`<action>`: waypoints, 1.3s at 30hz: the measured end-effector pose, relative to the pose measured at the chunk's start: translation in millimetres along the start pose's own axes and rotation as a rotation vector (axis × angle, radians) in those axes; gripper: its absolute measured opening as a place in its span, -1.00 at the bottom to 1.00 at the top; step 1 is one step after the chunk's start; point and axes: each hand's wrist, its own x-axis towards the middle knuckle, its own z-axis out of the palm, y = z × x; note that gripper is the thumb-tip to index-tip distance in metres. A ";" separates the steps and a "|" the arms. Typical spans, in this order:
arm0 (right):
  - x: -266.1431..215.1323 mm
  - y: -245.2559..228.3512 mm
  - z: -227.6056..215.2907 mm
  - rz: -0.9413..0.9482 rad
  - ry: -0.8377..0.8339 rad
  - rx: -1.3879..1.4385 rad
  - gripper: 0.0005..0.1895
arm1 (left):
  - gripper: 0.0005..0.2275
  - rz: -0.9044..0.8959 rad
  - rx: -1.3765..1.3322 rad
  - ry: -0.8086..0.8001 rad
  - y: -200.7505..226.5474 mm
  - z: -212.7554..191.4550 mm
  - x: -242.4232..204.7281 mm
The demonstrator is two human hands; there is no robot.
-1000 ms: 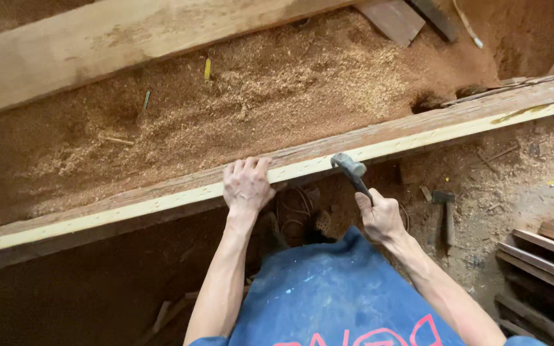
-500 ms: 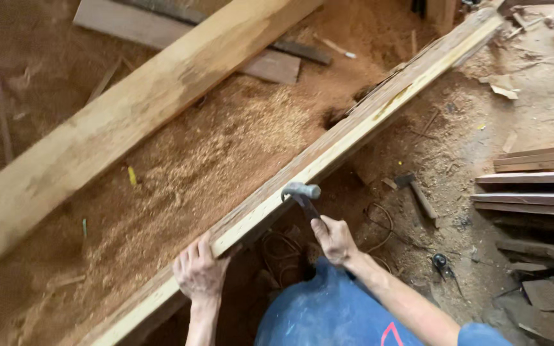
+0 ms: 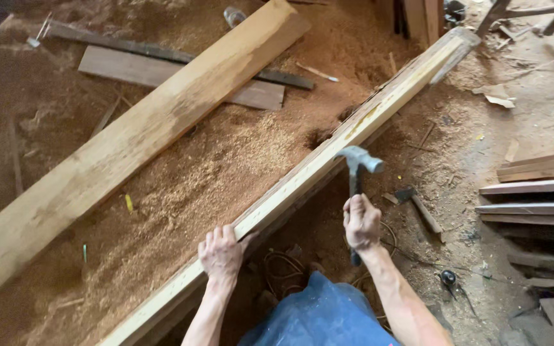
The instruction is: The person uses a hammer to repeatedly strike a long wooden plank resting on a workbench, adjusting its position and flipping it over during the process. The person briefly picks up a separate wooden board and places it back before continuing to hammer the plank.
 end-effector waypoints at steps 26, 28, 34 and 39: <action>79.9 44.8 -30.7 -0.165 -0.083 -0.530 -0.41 | -0.43 -0.049 -0.027 0.137 24.7 -5.1 14.0; 84.0 50.2 -32.4 -0.160 -0.019 -0.402 -0.40 | -0.44 -0.041 -0.030 0.159 25.2 -4.3 12.9; 87.2 50.4 -25.8 -0.199 0.019 -0.594 -0.40 | -0.45 -0.057 -0.065 0.103 23.9 -7.8 18.1; 62.3 42.0 -21.6 0.275 0.020 0.082 -0.43 | -0.47 -0.047 -0.037 0.253 24.9 -23.0 12.9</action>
